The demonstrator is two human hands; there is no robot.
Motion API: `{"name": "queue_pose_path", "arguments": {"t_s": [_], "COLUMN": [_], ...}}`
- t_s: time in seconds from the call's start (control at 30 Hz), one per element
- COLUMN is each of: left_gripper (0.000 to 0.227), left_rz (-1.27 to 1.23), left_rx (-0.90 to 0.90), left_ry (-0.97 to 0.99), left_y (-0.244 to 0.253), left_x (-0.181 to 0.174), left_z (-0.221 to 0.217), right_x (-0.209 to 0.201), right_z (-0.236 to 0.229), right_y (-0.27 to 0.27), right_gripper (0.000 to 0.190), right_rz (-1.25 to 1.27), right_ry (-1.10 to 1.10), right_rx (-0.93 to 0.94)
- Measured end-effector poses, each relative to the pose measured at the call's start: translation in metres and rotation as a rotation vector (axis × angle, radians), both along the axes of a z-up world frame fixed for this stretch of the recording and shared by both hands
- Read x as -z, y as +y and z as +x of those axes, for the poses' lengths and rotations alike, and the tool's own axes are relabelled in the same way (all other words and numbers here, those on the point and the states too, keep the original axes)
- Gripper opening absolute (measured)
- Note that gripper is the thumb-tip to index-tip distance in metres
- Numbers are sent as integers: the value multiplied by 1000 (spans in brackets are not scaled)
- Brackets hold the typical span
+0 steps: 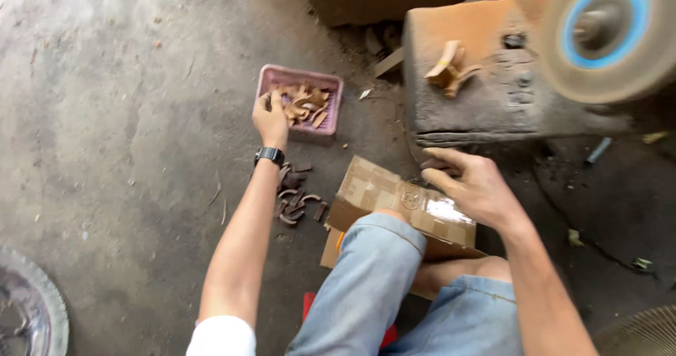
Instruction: The person sits on a low box and uses a bench grinder to smooth the edges of small wooden pieces. They hold the pieces with both hands against the spinning wheel, rotate them to work different sides, and place the finished pieces into a pink basket.
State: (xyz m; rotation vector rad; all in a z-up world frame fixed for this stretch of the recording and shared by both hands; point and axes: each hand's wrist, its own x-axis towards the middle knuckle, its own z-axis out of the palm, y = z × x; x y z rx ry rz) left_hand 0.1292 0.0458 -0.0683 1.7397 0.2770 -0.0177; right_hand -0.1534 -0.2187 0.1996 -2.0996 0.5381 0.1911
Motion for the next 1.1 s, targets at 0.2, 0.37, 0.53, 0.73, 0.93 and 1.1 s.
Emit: {"name": "queue_pose_path", "arguments": {"t_s": [0.2,0.37,0.53,0.73,0.93,1.1], "left_gripper": [28,29,40,24,30,28], "left_rz": [94,275,502,603,-24,-35], "left_rx": [206,509,596,700,726,699], "left_ry": [-588,-858,-802,-512,-459,-446], "left_y": [-89,-181,-250,-249,-213,-214], "left_x": [-134,-197,-183,-192,-199,-182], "left_z": [-32,-78,-89,-105,-147,-162], "right_x": [-7,-5,-1,8,40,96], "right_z": [-32,-52,-67,-69,-31,25], "right_y": [-15,-24,-40,-52,-57,-59], "right_gripper": [47,47,47,46,60,59], "right_rz": [8,137,166,239,175,321], "right_ry": [-28,-67,-164,-105,-307,-647], "right_rx": [37,106,109,262,415,581]}}
